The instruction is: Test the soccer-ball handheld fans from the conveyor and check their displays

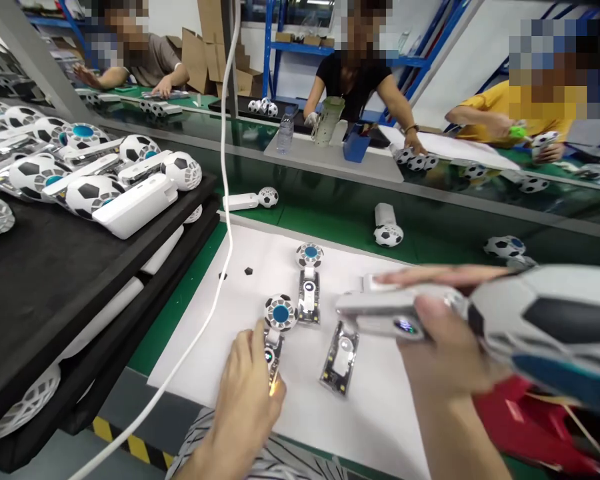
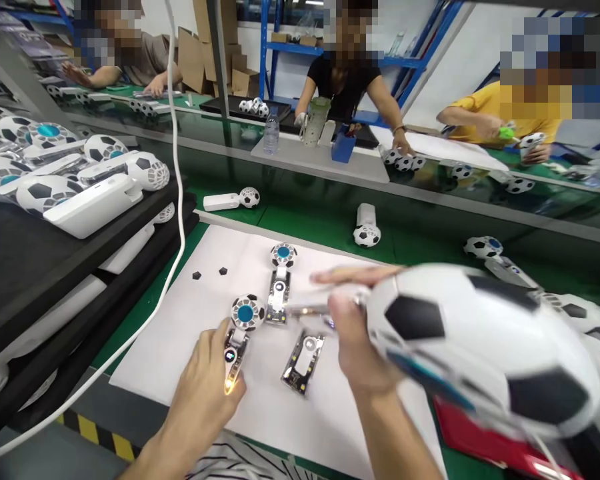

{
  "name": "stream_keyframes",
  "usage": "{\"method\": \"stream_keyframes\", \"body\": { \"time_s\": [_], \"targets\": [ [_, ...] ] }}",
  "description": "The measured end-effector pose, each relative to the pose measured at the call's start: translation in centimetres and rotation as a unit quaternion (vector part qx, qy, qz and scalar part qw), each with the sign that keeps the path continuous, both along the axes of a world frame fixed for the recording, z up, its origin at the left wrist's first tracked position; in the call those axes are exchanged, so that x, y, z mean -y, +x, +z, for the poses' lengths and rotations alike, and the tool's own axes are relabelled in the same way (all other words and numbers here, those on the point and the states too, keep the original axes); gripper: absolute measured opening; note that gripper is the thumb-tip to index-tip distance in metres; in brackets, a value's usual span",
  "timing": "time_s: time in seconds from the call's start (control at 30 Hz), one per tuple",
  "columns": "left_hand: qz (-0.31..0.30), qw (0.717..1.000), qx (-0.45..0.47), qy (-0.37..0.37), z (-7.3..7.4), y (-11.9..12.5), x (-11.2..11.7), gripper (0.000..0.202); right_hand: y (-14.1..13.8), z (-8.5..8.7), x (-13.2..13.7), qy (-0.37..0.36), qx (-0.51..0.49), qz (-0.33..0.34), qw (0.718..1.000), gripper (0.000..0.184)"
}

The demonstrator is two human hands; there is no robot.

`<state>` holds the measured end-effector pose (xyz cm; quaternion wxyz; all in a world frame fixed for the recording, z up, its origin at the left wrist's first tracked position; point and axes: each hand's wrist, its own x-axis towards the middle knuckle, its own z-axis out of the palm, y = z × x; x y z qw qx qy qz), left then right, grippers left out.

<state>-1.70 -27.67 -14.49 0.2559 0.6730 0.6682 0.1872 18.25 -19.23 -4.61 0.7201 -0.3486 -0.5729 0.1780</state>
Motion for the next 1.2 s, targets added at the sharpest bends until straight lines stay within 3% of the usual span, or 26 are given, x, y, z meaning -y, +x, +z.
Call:
{"method": "stream_keyframes", "body": {
  "time_s": [0.07,0.1,0.13,0.3,0.4,0.5,0.6,0.73,0.8,0.87,0.93,1.03,1.2],
  "targets": [
    [0.0,0.999,0.011,-0.048,0.3,0.0,-1.1,0.079,2.0,1.4,-4.1,0.012,0.01,-0.073,0.997,0.022],
    [0.0,0.998,0.023,-0.061,0.4,-0.1,-1.5,0.077,3.1,1.8,-6.3,-0.017,0.007,-0.106,0.994,0.024],
    [0.001,0.997,0.038,-0.062,0.3,-0.2,-1.7,0.072,4.2,2.0,-8.6,-0.109,-0.01,-0.147,0.983,0.026],
    [0.032,0.99,0.138,-0.011,0.3,-0.6,-3.0,0.062,8.1,0.2,-18.3,-0.343,0.08,-0.118,0.929,0.021],
    [0.057,0.98,0.184,0.046,2.5,-0.4,-5.9,0.057,9.5,-1.6,-21.0,-0.417,0.144,-0.133,0.888,0.024],
    [0.036,0.98,0.179,0.078,5.9,0.8,-11.6,0.056,11.2,-2.7,-22.0,-0.453,0.208,-0.168,0.851,0.029],
    [-0.04,0.992,0.117,0.029,8.0,4.2,-19.3,0.054,13.6,-3.0,-22.1,-0.48,0.266,-0.225,0.805,0.034],
    [-0.055,0.996,0.063,0.023,7.0,10.9,-28.8,0.05,16.8,-3.8,-20.9,-0.546,0.309,-0.279,0.727,0.04],
    [-0.053,0.998,0.014,0.027,5.9,13.5,-31.6,0.042,17.8,-4.6,-20.0,-0.574,0.318,-0.274,0.703,0.04],
    [-0.057,0.997,-0.035,0.044,5.1,14.5,-33.1,0.042,18.4,-5.1,-19.2,-0.583,0.323,-0.266,0.696,0.039],
    [-0.06,0.993,-0.08,0.07,4.8,13.5,-33.9,0.047,18.9,-5.0,-18.7,-0.578,0.325,-0.268,0.699,0.038],
    [-0.047,0.985,-0.147,0.082,4.4,9.3,-35.1,0.06,19.6,-3.1,-18.6,-0.558,0.321,-0.286,0.71,0.035],
    [-0.073,0.973,-0.22,0.006,2.7,2.6,-36.8,0.057,20.9,0.7,-19.2,-0.507,0.307,-0.299,0.748,0.038]
  ]
}}
